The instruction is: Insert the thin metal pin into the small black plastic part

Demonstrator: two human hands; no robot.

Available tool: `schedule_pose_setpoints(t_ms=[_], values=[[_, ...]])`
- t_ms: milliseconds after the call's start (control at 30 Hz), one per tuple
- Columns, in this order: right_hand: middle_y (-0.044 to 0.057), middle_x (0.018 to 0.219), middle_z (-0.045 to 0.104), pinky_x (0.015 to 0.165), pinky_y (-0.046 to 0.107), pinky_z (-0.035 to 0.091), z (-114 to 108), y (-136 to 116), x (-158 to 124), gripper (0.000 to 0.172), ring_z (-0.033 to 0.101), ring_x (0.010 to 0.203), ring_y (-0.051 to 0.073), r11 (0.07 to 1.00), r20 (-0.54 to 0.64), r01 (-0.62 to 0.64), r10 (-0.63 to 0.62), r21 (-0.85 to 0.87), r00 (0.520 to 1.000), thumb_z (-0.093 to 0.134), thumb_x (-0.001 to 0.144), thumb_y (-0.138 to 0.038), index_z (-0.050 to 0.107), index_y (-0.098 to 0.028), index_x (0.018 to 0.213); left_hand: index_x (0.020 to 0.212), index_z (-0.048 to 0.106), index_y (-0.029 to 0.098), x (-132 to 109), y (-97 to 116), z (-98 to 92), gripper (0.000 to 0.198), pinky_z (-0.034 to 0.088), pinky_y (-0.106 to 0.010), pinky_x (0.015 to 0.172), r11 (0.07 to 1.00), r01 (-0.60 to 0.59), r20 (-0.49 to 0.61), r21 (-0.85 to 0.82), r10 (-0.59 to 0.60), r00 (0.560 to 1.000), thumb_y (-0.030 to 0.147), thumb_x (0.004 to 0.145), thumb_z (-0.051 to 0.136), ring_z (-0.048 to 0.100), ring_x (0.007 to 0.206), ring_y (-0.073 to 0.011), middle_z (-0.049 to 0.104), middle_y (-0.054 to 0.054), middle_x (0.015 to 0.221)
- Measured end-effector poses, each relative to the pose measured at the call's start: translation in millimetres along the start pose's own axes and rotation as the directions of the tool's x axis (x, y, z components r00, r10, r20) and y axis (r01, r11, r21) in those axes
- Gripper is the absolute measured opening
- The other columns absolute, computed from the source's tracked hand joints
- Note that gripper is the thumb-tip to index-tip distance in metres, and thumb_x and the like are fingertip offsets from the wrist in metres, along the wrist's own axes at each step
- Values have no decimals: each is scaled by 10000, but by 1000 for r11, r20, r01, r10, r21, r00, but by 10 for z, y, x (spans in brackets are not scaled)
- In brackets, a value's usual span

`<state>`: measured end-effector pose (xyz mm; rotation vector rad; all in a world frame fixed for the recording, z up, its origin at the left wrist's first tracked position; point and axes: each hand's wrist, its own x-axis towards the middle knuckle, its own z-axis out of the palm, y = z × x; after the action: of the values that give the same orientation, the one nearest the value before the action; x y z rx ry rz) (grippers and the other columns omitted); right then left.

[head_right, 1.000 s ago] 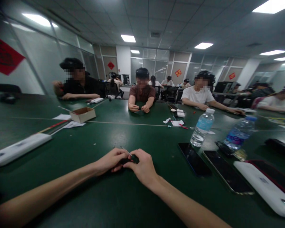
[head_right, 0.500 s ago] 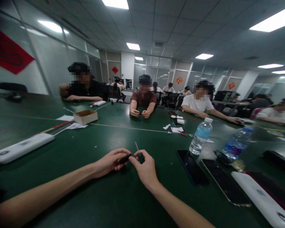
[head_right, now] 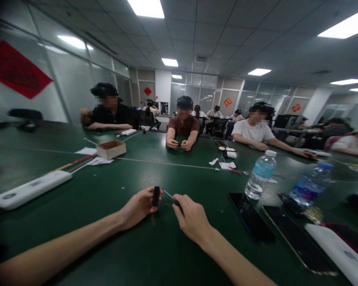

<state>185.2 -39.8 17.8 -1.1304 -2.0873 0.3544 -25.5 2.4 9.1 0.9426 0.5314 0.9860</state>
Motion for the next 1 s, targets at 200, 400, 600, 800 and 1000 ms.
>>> schedule_pose_setpoints(t_ms=[200,400,600,800,1000], values=[[48,914,607,678,300,458,-24,78,-10,264,570,740,169,989,115,49,-34,-136,993,420,933,-311,550,-226,1147,895,587,143,1,-20,12,157,350,-209,488,999,-31,-20,-23,31,999,197,798,476,484,630,-125,532,-45,779],[48,872,609,614,267,423,7,16,-22,273,545,660,148,972,209,133,-92,-192,974,429,927,-334,556,-219,1140,868,571,134,28,-65,9,295,297,-192,446,998,-58,-73,-6,58,996,404,881,452,385,491,-69,479,1,677],[63,911,633,641,269,428,26,13,-33,283,577,712,165,963,187,154,-114,-219,976,426,926,-336,566,-220,1143,835,530,147,22,-57,68,334,257,-172,421,990,-84,-103,109,95,990,478,861,494,360,456,-46,462,27,652],[58,868,637,608,257,407,14,14,-35,280,568,682,158,953,207,181,-132,-243,969,429,928,-340,581,-234,1138,758,473,165,-16,-65,105,370,214,-167,387,972,-68,-44,226,80,996,511,879,426,292,396,-30,413,50,606],[59,858,640,608,257,395,-2,-10,-52,281,576,686,166,932,254,220,-147,-288,956,393,942,-349,579,-226,1112,738,467,181,-75,-98,116,407,232,-182,386,887,-89,-55,454,127,990,533,894,334,310,405,-67,408,55,533]])
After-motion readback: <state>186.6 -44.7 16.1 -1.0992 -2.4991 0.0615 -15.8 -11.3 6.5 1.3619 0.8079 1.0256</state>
